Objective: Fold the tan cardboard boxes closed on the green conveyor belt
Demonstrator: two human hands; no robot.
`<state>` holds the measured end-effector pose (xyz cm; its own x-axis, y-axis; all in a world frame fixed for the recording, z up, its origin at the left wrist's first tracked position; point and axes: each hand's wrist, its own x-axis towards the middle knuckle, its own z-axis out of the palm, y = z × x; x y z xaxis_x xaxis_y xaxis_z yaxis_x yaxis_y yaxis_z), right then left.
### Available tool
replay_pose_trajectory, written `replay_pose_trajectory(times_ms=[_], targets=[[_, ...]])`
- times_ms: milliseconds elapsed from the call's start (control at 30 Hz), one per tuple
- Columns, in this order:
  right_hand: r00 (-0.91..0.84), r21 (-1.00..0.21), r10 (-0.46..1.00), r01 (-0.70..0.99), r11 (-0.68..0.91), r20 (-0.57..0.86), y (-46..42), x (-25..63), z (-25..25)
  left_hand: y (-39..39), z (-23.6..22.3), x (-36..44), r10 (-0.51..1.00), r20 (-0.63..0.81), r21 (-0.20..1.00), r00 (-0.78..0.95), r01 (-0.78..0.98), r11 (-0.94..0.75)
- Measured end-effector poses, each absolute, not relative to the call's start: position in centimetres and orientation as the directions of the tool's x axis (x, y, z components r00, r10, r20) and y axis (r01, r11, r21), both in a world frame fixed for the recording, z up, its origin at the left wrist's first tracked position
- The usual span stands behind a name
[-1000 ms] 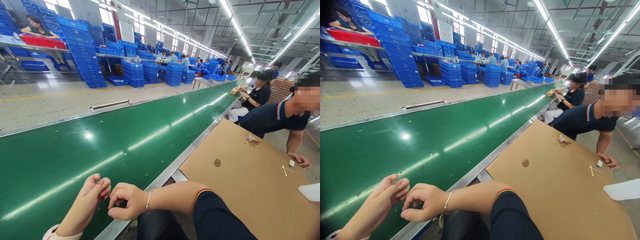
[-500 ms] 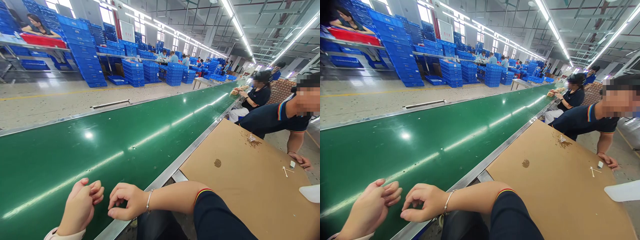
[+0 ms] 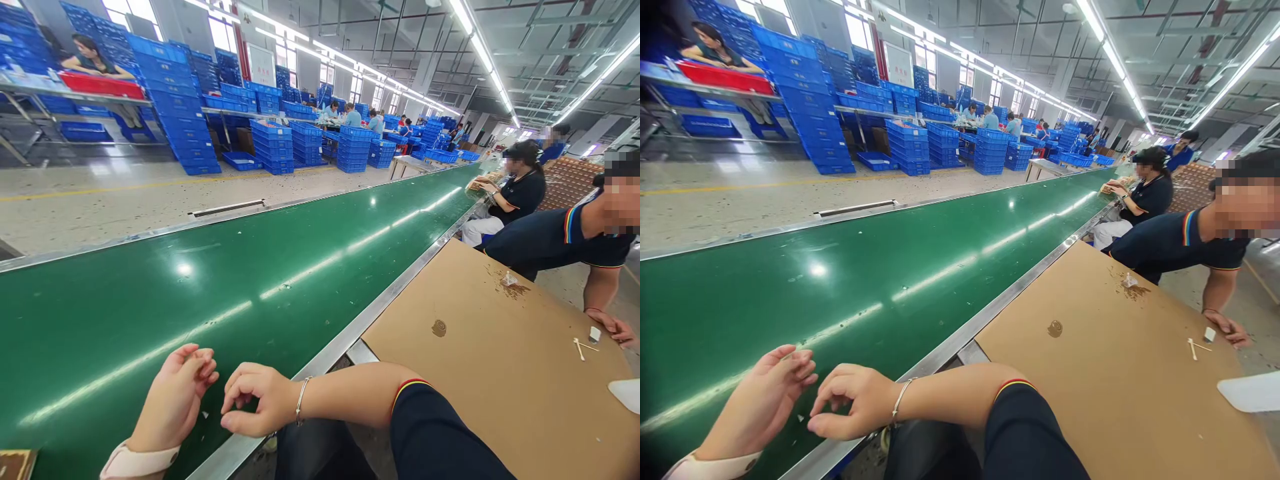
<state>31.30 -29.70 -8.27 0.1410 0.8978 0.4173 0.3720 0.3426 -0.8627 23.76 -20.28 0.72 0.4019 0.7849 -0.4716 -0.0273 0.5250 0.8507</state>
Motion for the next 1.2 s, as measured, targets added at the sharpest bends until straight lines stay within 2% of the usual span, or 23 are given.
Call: replay_pose_trajectory(times_ms=[100, 200, 433, 600, 667, 733, 867, 1000, 1200], targets=[[0.163, -0.867, 0.884, 0.336, 0.367, 0.438, -29.6, 31.4, -8.6, -20.9, 1.0, 23.7, 0.781, -0.435, 0.876, 0.448, 0.011, 0.482], [0.209, -0.905, 0.899, 0.275, 0.325, 0.386, -29.7, 31.6, -8.7, -21.2, 1.0, 23.5, 0.758, -0.406, 0.879, 0.509, -0.010, 0.477], [0.253, -0.935, 0.903, 0.166, 0.313, 0.347, -30.3, 31.8, -7.7, -21.3, 0.8, 23.3, 0.759, -0.368, 0.894, 0.537, -0.019, 0.447], [0.297, -0.953, 0.906, 0.051, 0.299, 0.301, -30.4, 31.6, -7.2, -21.2, -0.2, 23.3, 0.754, -0.264, 0.949, 0.602, 0.021, 0.316], [0.352, -0.962, 0.907, -0.061, 0.268, 0.230, -30.1, 31.7, -7.1, -21.1, -0.8, 23.2, 0.729, -0.221, 0.973, 0.648, 0.100, 0.206], [0.426, -0.945, 0.899, -0.241, 0.222, 0.103, -29.6, 31.9, -6.8, -21.0, -1.3, 23.2, 0.664, -0.199, 0.977, 0.721, 0.196, 0.080], [0.523, -0.786, 0.838, -0.578, 0.217, -0.154, -28.9, 32.6, -5.4, -21.0, -1.7, 23.1, 0.592, -0.121, 0.967, 0.797, 0.231, -0.113], [0.535, -0.717, 0.809, -0.661, 0.221, -0.244, -28.8, 33.1, -4.0, -20.8, -1.9, 23.0, 0.602, -0.044, 0.936, 0.797, 0.243, -0.254], [0.509, -0.740, 0.826, -0.648, 0.184, -0.241, -29.0, 33.1, -3.6, -20.7, -1.6, 22.8, 0.508, -0.127, 0.905, 0.852, 0.310, -0.293]])
